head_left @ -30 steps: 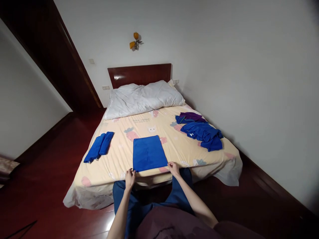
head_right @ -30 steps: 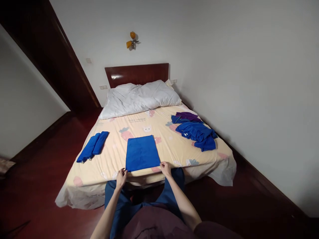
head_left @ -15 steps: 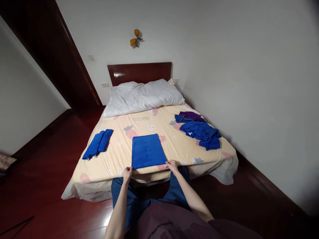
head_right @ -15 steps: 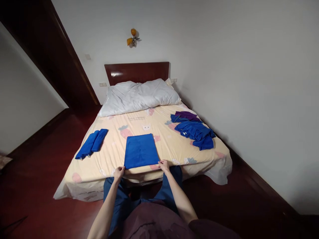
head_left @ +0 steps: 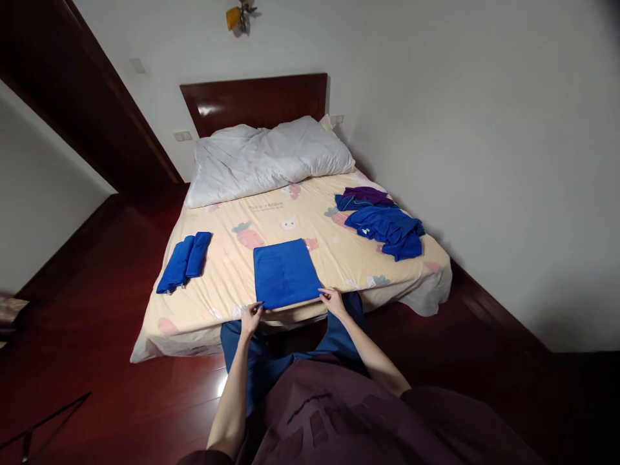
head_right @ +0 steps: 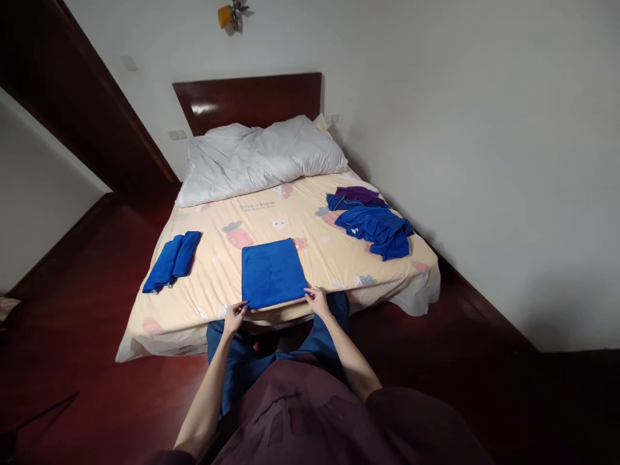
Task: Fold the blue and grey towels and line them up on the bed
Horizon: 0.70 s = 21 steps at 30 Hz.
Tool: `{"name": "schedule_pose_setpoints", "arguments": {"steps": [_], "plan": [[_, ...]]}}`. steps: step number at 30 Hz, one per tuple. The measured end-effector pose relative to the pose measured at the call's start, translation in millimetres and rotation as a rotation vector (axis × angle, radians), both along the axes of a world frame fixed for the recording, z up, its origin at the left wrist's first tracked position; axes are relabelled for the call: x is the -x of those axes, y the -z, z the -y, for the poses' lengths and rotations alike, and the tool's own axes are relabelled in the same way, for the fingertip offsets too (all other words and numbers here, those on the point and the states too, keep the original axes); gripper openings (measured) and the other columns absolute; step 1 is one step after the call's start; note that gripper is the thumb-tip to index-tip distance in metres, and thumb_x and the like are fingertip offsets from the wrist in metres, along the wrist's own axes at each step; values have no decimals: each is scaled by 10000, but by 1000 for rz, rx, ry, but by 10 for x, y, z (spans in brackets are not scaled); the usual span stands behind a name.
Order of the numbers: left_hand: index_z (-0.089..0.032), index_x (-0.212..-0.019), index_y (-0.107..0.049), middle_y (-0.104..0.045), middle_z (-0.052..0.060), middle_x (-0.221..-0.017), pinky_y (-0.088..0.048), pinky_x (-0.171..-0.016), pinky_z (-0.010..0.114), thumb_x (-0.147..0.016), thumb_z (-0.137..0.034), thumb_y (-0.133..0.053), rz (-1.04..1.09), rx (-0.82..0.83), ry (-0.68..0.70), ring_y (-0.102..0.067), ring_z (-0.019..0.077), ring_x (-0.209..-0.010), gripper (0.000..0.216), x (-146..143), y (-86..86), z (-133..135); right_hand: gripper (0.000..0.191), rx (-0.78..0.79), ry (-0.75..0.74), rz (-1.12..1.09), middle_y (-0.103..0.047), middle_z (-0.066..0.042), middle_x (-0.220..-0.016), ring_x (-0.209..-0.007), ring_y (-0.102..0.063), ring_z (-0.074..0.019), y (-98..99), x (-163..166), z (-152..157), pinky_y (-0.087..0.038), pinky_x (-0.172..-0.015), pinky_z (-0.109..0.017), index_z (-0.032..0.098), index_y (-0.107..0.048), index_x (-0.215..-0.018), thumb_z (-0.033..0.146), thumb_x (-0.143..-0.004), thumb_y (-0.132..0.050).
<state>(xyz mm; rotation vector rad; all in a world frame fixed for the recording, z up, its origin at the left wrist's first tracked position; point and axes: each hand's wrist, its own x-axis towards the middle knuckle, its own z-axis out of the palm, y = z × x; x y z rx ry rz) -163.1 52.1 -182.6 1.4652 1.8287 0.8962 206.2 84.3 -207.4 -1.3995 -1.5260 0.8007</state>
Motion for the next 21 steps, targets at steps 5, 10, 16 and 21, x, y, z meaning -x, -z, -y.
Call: {"name": "schedule_pose_setpoints", "arguments": {"steps": [5, 10, 16, 21], "plan": [[-186, -967, -757, -674, 53, -874, -569, -763, 335, -697, -219, -662, -91, -138, 80, -667, 189, -756, 288, 42, 17, -125, 281, -18, 17, 74, -676, -57, -875, -685, -590, -166, -39, 27, -74, -541, -704, -305, 179, -768, -924, 139, -704, -597], [-194, -826, -728, -649, 66, -900, -581, -857, 386, -658, -63, -554, -124, -183, 82, -673, 210, -835, 275, 40, 26, -214, 248, -61, 40, 233, -645, -61, -900, -818, -629, -206, -98, 73, -191, -552, -831, -351, 203, -711, -758, 37, -681, -544], [-223, -1022, -744, -658, 58, -1330, -413, -1185, 447, -620, -19, -494, -89, -260, 252, -536, 231, -1353, 516, 44, 5, -312, 532, -84, -144, 186, -676, -65, -1273, -1204, -627, -217, -107, 140, -362, -481, -1097, -388, 224, -777, -997, -28, -628, -490], [-218, -1047, -743, -751, 34, -1191, -463, -1146, 407, -687, -122, -457, 52, -88, 264, -628, 209, -1266, 470, 85, 57, -358, 535, 89, -67, 30, -775, -62, -1083, -1076, -714, -231, -17, 116, -467, -524, -1059, -412, 210, -803, -952, -3, -591, -472]]}}
